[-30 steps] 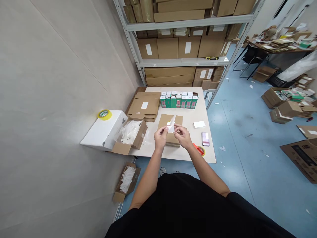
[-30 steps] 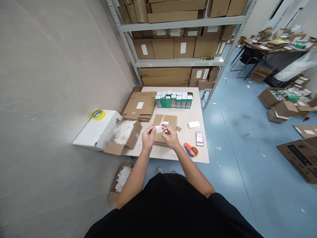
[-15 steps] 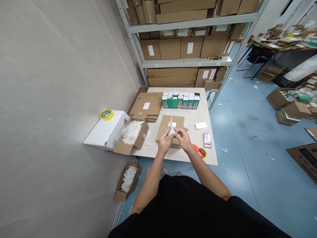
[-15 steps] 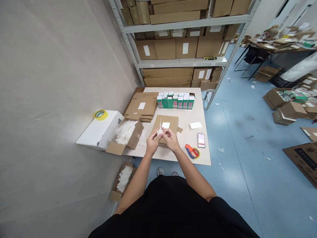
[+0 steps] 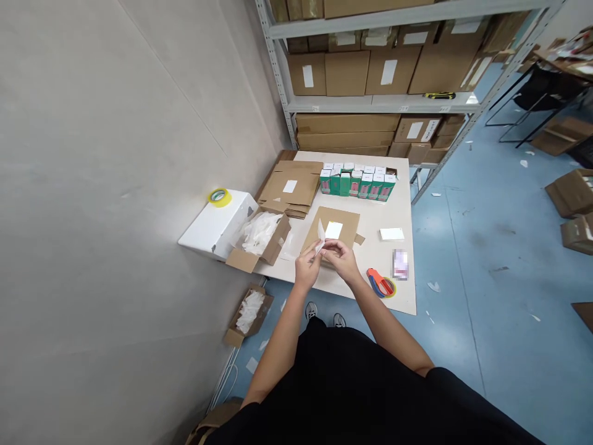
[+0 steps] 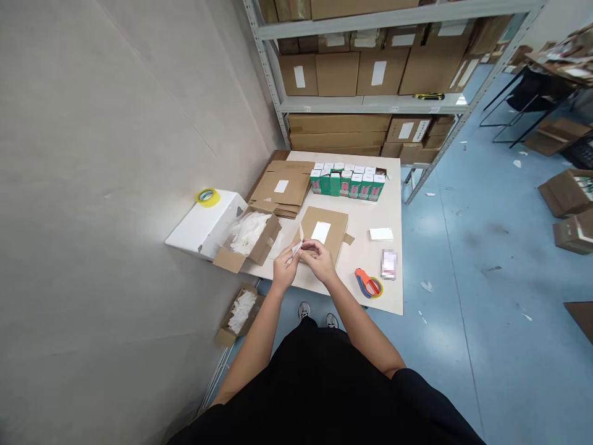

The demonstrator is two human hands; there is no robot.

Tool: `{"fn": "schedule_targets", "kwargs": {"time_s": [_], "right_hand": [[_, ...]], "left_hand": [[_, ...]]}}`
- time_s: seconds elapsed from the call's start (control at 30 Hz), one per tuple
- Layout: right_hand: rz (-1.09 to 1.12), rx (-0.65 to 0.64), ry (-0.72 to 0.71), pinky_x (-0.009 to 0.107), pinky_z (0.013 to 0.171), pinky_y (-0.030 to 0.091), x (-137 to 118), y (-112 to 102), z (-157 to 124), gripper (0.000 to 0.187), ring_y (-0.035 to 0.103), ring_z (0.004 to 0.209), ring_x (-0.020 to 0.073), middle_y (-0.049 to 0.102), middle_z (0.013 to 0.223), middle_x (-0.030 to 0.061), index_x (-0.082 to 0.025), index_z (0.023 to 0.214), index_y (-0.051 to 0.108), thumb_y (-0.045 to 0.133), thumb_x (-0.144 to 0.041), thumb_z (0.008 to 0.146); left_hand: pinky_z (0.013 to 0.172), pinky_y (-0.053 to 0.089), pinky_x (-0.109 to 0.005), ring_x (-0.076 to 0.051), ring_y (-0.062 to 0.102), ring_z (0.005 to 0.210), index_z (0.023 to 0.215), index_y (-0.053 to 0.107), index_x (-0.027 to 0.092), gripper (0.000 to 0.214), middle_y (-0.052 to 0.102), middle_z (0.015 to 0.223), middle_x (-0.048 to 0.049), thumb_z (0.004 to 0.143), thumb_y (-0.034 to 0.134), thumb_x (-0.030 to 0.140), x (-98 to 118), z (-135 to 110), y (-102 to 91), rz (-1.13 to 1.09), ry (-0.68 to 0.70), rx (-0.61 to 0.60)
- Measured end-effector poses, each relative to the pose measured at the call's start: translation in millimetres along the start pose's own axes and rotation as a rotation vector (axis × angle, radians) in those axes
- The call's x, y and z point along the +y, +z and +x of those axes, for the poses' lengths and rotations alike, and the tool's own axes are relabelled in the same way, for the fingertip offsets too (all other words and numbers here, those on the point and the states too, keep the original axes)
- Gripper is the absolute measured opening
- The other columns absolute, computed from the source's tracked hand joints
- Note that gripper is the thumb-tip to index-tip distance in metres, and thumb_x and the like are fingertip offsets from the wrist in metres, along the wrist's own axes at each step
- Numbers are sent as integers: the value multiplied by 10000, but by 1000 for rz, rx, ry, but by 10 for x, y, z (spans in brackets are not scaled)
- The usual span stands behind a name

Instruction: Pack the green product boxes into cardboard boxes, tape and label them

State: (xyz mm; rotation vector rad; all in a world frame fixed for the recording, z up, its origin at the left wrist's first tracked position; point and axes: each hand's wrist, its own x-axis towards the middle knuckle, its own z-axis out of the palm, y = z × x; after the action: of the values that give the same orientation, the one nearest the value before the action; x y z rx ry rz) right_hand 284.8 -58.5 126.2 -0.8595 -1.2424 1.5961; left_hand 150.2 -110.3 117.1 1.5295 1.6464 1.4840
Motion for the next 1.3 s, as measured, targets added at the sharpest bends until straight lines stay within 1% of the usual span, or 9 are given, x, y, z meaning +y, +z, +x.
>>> {"fn": "schedule_targets", "kwargs": {"time_s": [0.17,0.37,0.5,0.7,0.77,0.87,0.97,1.07,1.3], "right_hand": [[-46,-3,-21,392,956,587,25,20,8,323,666,1142,261,664,1250,89,-241,858,715,812,-539,778],[-45,-58,6,353,849,596,-3,-33,-32,321,656,1110,244,631,1313,86,-237,821,682,777,-543,812],[-55,-67,15,355,841,586,36,-81,-31,296,658,1131,254,632,1329,90,-238,837,702,775,-524,821],[-72,-88,40,384,923,560,91,-128,-10,292,637,1222,277,655,1373,102,-234,806,683,798,-503,805],[-91,-70,44,396,929,553,89,-172,7,289,630,1248,290,650,1409,108,-235,797,668,797,-493,802],[-77,18,47,442,1006,520,77,-264,60,283,629,1270,305,670,1413,122,-239,805,624,778,-477,807],[-25,108,27,483,1071,480,81,-288,128,290,628,1291,311,701,1381,134,-250,820,565,759,-466,807],[-12,137,12,500,1092,463,130,-110,158,318,607,1331,317,720,1350,132,-263,814,528,756,-483,791],[-47,-141,81,461,1039,502,383,997,16,370,632,1282,307,749,1232,90,-271,790,525,798,-519,765]], "left_hand": [[1166,488,-478,-283,647,1324,1238,786,235,337,701,1388,-122,1010,612,412,8,-77,-33,69,53,-5],[1233,415,-485,-305,507,1474,1453,657,207,545,580,1539,-146,960,672,438,23,-126,-90,-89,-4,-144],[1202,446,-491,-314,557,1429,1316,753,197,487,628,1484,-158,956,684,518,-31,-139,-7,-164,-155,-62],[1120,496,-430,-281,685,1233,933,826,193,388,761,1229,-135,951,675,550,-81,-77,-16,-195,-190,-14],[972,559,-365,-251,728,1031,783,781,178,428,780,1002,-98,935,683,566,-136,-30,-125,-151,-204,76],[718,538,-267,-176,656,736,706,712,160,469,657,686,-9,887,715,593,-312,40,-402,-110,-289,346],[663,496,-235,-145,608,690,818,733,142,460,632,672,18,879,703,597,-528,50,-744,-142,-381,699],[695,512,-249,-165,639,745,902,756,130,466,700,756,-16,882,686,590,-652,-57,-1032,-125,-397,901],[811,558,-269,-191,699,841,932,760,142,455,743,880,-66,899,682,589,-677,-660,-1537,-129,-313,910]]}}
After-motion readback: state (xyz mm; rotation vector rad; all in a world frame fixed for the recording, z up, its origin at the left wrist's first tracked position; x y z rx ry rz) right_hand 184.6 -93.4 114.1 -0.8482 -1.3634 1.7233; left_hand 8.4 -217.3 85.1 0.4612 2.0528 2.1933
